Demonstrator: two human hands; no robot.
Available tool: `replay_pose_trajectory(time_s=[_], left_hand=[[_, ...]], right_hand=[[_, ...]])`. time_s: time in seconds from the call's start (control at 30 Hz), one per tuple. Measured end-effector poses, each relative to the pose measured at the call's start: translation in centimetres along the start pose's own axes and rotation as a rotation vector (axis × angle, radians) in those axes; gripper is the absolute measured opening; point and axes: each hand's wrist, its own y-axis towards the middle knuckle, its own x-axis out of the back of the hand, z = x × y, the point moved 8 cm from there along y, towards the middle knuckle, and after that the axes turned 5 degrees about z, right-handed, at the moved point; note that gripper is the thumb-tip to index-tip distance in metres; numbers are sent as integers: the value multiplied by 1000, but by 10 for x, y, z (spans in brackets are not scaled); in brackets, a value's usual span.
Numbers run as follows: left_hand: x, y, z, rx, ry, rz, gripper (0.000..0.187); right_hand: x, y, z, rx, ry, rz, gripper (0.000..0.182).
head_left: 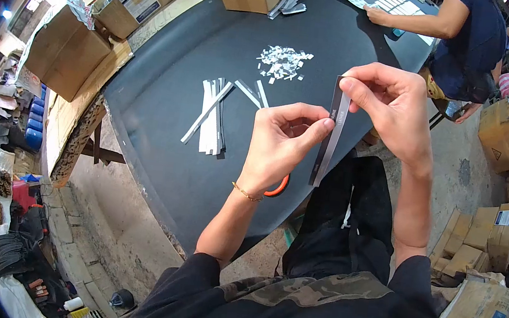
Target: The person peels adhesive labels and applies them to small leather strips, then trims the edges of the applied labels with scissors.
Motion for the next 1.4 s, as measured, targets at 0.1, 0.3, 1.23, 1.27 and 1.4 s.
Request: replay_pose_trajectory(time_s=[0.1, 0.3, 1.23, 1.27, 1.4], left_hand=[[4, 3, 4, 1, -5, 0, 11], [35, 3, -9, -115, 85, -90, 8], [145, -12, -21, -152, -72, -513, 12], [143, -11, -19, -141, -73, -516, 11], [126, -4, -16, -109, -40, -475, 12]], right_hand=[[-4, 2, -2, -16, 33, 26, 10], [-20, 26, -10, 24, 126, 157, 14], [-128, 79, -168, -372, 253, 195, 8], [-119, 74, -146, -287, 540, 211, 9], [-91, 55, -59, -172, 634, 116, 11]])
